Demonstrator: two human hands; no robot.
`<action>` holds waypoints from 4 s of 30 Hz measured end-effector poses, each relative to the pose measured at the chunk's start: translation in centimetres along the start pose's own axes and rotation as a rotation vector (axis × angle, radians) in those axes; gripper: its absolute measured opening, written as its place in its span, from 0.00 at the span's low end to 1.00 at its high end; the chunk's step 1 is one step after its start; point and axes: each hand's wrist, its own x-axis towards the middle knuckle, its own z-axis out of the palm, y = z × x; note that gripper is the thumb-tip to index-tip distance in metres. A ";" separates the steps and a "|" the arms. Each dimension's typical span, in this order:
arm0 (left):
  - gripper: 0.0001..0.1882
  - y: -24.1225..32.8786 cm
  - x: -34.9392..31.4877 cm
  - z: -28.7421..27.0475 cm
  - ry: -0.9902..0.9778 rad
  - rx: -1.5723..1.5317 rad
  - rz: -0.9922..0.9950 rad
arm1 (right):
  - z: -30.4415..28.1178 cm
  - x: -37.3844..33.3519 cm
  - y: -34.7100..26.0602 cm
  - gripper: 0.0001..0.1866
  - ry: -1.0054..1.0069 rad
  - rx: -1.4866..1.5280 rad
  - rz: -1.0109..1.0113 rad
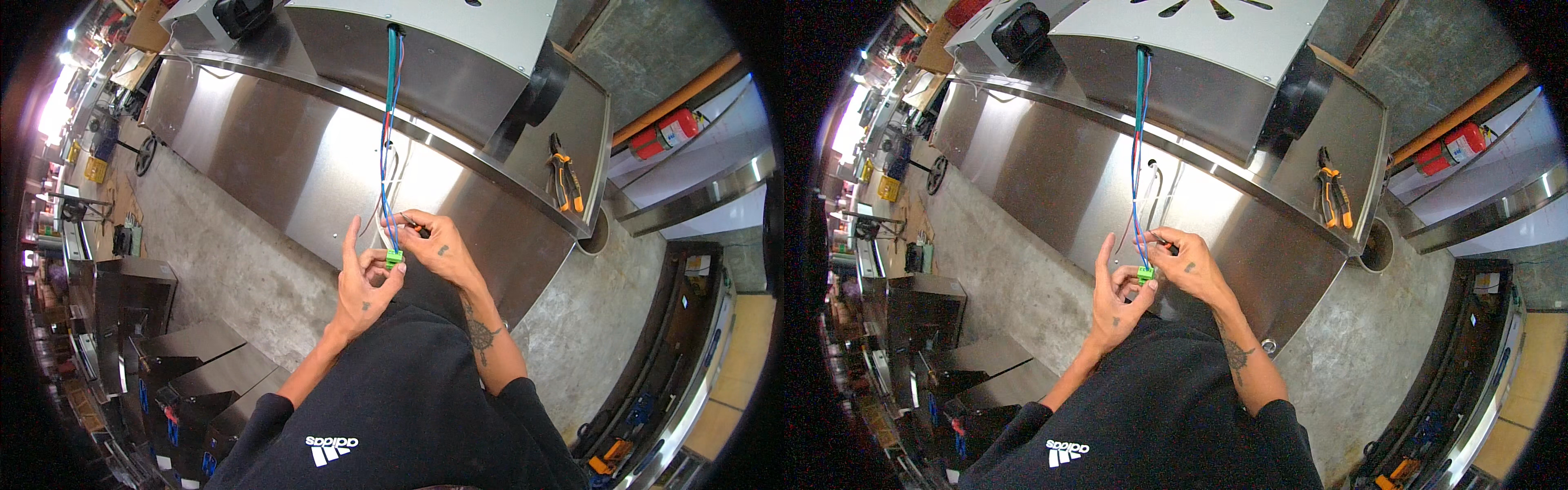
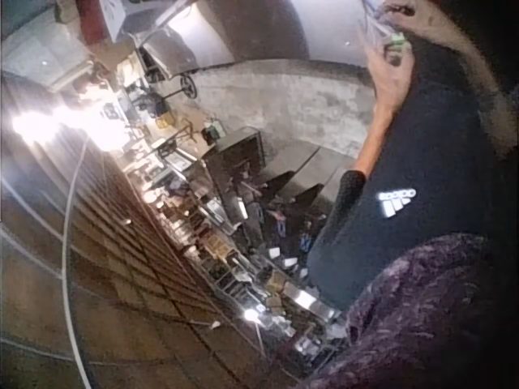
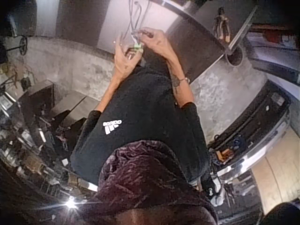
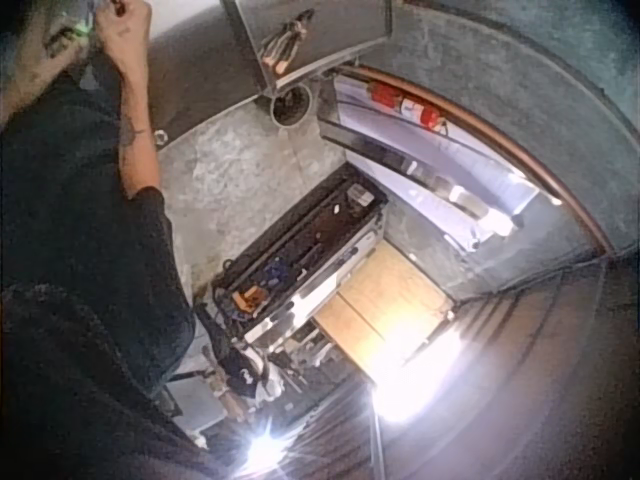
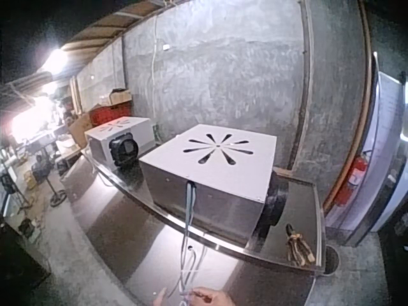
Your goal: The person connects multiple colored wires to a green terminal block using a screwdriver and wire cutters. They strip the wire ends, insert them into the terminal, and tighten the screws to secure the connections.
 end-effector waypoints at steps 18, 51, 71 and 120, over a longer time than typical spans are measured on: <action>0.32 1.5 0.2 0.1 -0.058 0.151 -0.048 | -0.2 -0.3 0.5 0.16 -0.025 0.093 -0.069; 0.22 1.8 0.7 0.4 -0.130 0.219 -0.007 | -1.5 0.8 1.0 0.14 -0.280 0.345 0.007; 0.14 0.1 0.9 -0.5 -0.173 -0.225 -0.200 | -2.5 -1.4 0.1 0.13 -0.094 0.152 -0.002; 0.18 1.6 1.4 1.4 -0.121 -0.128 -0.186 | -0.7 -4.5 0.8 0.12 0.263 0.201 -0.054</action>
